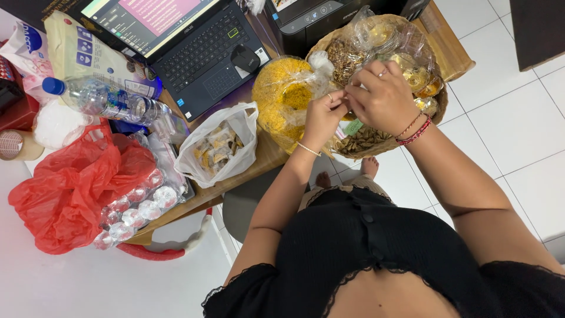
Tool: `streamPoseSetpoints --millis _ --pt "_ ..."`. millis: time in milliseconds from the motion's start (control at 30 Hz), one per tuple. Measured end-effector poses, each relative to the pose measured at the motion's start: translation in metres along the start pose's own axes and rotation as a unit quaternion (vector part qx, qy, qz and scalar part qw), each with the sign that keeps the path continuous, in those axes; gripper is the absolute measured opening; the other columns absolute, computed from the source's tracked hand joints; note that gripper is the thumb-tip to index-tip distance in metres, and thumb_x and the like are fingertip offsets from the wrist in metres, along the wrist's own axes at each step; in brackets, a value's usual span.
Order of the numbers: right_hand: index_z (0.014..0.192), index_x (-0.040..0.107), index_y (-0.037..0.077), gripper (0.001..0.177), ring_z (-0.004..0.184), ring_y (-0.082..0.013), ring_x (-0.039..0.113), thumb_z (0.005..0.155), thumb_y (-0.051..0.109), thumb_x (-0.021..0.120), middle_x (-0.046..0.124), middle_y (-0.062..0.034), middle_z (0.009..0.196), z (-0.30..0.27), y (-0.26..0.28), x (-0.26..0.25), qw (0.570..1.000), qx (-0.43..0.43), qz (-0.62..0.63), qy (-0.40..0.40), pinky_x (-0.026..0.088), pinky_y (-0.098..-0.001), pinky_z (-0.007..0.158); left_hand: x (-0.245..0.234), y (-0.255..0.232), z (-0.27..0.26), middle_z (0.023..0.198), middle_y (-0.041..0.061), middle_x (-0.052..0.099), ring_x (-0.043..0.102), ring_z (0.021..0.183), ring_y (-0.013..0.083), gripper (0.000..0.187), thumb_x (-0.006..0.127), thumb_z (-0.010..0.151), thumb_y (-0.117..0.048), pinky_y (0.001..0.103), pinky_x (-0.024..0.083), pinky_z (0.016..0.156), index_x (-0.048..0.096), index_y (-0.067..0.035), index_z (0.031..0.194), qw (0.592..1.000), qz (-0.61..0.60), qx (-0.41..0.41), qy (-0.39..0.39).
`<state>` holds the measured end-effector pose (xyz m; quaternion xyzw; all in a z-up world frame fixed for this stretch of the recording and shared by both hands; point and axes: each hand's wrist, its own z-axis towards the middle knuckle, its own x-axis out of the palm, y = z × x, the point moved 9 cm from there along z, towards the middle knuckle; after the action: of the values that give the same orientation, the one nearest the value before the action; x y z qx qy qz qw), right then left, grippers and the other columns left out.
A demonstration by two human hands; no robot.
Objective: The person places small plastic bags into a larger yellow mesh bag by hand, picking up various items from a basket on a desk.
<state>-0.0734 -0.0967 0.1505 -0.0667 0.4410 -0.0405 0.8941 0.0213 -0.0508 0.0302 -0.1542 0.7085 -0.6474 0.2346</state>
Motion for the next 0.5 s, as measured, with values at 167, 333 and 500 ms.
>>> streamPoseSetpoints --millis 167,333,500 --pt "0.076 0.067 0.014 0.023 0.092 -0.0214 0.051 0.097 0.018 0.076 0.056 0.0007 0.086 -0.009 -0.006 0.007 1.0 0.008 -0.024 -0.004 0.036 -0.0339 0.083 0.011 0.007 0.004 0.105 0.012 0.08 0.078 0.096 0.0213 0.036 0.067 0.091 -0.006 0.032 0.065 0.083 0.07 -0.007 0.127 1.0 0.012 -0.011 0.016" --pt "0.075 0.067 0.01 0.021 0.091 -0.0229 0.049 0.095 0.011 0.072 0.055 -0.0022 0.083 -0.029 -0.03 0.015 0.997 0.069 0.044 -0.017 0.038 -0.0352 0.082 0.025 0.004 0.006 0.1 0.009 0.082 0.069 0.074 0.0101 0.038 0.066 0.093 -0.008 0.025 0.054 0.065 0.069 -0.012 0.13 0.998 0.046 -0.014 0.033" --pt "0.082 0.068 -0.002 0.013 0.086 -0.028 0.048 0.093 -0.005 0.061 0.058 -0.0128 0.085 -0.055 -0.076 0.009 0.957 0.168 0.198 -0.132 0.041 -0.0429 0.084 0.039 0.013 0.014 0.109 0.01 0.079 0.076 0.103 0.0197 0.031 0.074 0.09 -0.023 0.03 0.063 0.093 0.075 -0.006 0.116 0.999 -0.02 -0.009 0.03"
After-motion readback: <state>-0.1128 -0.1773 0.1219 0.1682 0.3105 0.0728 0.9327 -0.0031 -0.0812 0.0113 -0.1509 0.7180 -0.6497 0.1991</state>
